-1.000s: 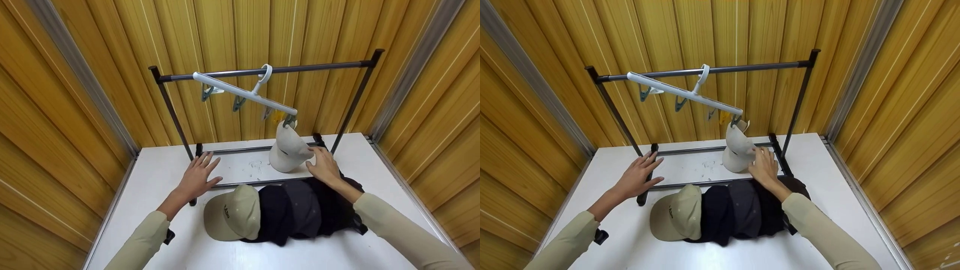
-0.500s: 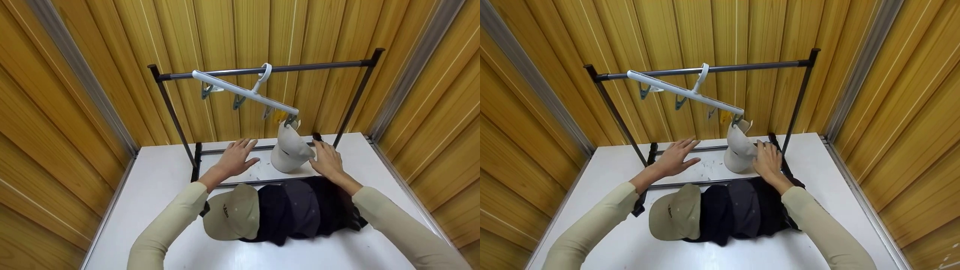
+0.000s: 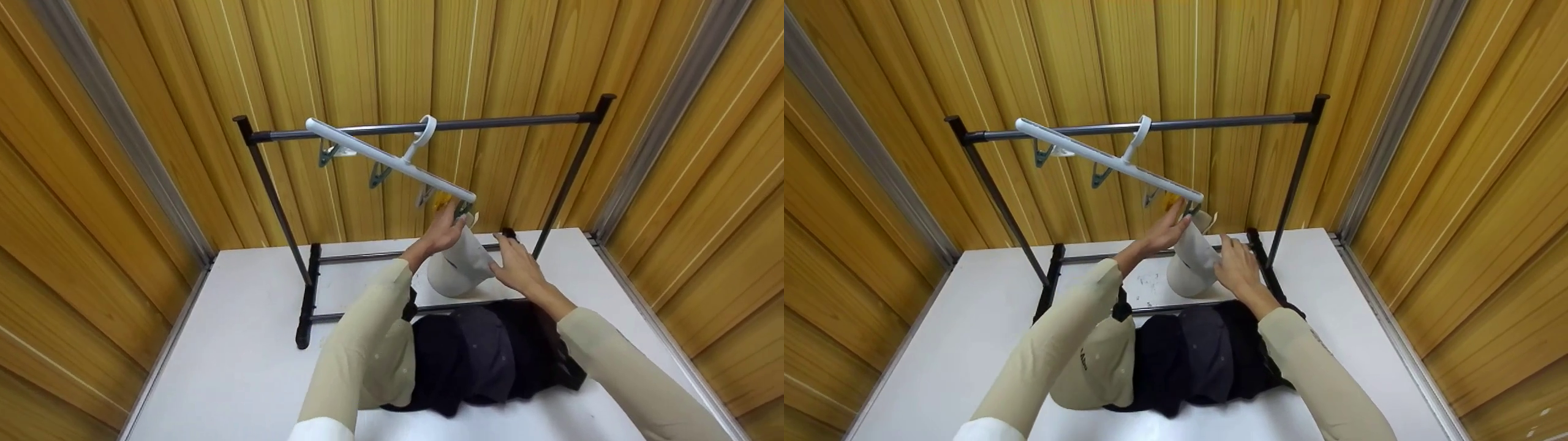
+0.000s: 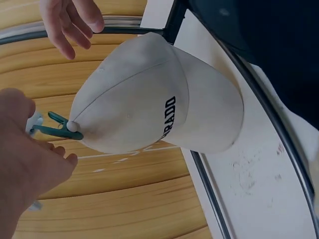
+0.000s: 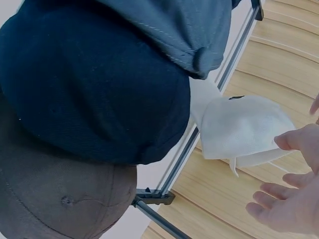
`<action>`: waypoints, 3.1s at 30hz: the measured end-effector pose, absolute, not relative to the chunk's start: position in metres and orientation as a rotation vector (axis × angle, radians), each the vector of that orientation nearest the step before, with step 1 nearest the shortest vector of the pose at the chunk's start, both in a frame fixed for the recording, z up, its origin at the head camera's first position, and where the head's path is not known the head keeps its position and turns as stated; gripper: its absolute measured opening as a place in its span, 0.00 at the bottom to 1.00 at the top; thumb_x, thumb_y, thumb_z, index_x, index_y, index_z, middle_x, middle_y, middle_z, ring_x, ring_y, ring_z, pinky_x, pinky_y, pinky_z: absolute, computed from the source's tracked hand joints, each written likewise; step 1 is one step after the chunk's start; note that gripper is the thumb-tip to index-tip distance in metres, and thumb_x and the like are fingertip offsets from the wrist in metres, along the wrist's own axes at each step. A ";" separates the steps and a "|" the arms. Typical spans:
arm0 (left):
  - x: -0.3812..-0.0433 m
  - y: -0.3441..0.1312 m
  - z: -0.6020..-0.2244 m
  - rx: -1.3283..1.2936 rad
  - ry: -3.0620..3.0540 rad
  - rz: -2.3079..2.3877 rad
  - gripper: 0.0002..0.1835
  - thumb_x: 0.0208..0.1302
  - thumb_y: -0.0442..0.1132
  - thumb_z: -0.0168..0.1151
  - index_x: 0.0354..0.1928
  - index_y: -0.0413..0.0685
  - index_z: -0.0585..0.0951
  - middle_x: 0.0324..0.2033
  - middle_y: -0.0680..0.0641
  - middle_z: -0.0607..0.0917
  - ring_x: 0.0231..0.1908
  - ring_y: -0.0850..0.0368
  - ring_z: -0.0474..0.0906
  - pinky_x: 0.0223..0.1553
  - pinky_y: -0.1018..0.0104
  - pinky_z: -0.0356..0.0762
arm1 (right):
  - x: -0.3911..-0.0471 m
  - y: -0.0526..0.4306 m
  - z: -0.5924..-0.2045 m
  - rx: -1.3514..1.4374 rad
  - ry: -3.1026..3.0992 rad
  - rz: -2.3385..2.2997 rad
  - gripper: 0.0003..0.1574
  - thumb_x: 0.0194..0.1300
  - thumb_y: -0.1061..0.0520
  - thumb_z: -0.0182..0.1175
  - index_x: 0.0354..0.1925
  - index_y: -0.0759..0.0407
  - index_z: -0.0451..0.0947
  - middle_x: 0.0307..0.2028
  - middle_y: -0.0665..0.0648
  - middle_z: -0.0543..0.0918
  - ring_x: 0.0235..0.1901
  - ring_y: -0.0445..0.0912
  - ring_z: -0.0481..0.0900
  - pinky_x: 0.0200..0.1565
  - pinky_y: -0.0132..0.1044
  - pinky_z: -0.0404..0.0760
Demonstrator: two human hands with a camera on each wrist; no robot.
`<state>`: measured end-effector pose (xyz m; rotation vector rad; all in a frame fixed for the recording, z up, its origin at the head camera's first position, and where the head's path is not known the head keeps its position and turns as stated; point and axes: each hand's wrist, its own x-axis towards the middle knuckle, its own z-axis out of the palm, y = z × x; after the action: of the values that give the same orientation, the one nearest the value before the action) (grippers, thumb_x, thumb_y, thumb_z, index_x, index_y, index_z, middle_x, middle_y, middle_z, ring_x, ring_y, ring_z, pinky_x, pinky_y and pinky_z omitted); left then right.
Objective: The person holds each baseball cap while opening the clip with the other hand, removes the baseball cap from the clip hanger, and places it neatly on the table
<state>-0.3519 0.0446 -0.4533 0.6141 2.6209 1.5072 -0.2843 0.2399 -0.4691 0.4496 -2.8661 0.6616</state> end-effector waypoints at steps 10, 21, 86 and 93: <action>-0.371 0.042 -0.457 0.485 2.430 1.895 0.24 0.82 0.35 0.43 0.74 0.38 0.66 0.70 0.36 0.74 0.72 0.45 0.69 0.74 0.55 0.66 | -0.295 0.222 -0.474 0.500 -2.827 0.795 0.40 0.60 0.69 0.63 0.69 0.76 0.64 0.61 0.81 0.75 0.62 0.74 0.73 0.63 0.65 0.72; -0.369 0.039 -0.462 0.487 2.238 1.946 0.22 0.81 0.37 0.48 0.71 0.39 0.69 0.67 0.40 0.77 0.69 0.49 0.73 0.72 0.57 0.69 | -0.312 0.201 -0.484 0.364 -2.756 1.097 0.24 0.70 0.66 0.59 0.61 0.76 0.72 0.57 0.77 0.80 0.61 0.69 0.77 0.64 0.61 0.73; -0.258 -0.197 -0.495 0.317 3.249 0.694 0.33 0.72 0.40 0.63 0.74 0.37 0.66 0.72 0.32 0.70 0.73 0.32 0.63 0.74 0.33 0.55 | -0.340 0.151 -0.462 0.322 -2.748 1.841 0.27 0.78 0.63 0.51 0.69 0.75 0.67 0.67 0.76 0.73 0.65 0.57 0.72 0.66 0.43 0.71; -0.231 -0.231 -0.499 0.237 3.292 0.621 0.33 0.72 0.41 0.62 0.75 0.37 0.66 0.72 0.30 0.68 0.73 0.31 0.63 0.74 0.33 0.55 | -0.326 0.127 -0.442 0.296 -2.662 2.108 0.30 0.79 0.61 0.51 0.73 0.73 0.64 0.69 0.73 0.70 0.64 0.53 0.72 0.64 0.40 0.73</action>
<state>-0.2312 -0.2312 -0.4987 0.2373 3.2923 0.6207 -0.3257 0.1272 -0.4418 0.2961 -2.6618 2.1079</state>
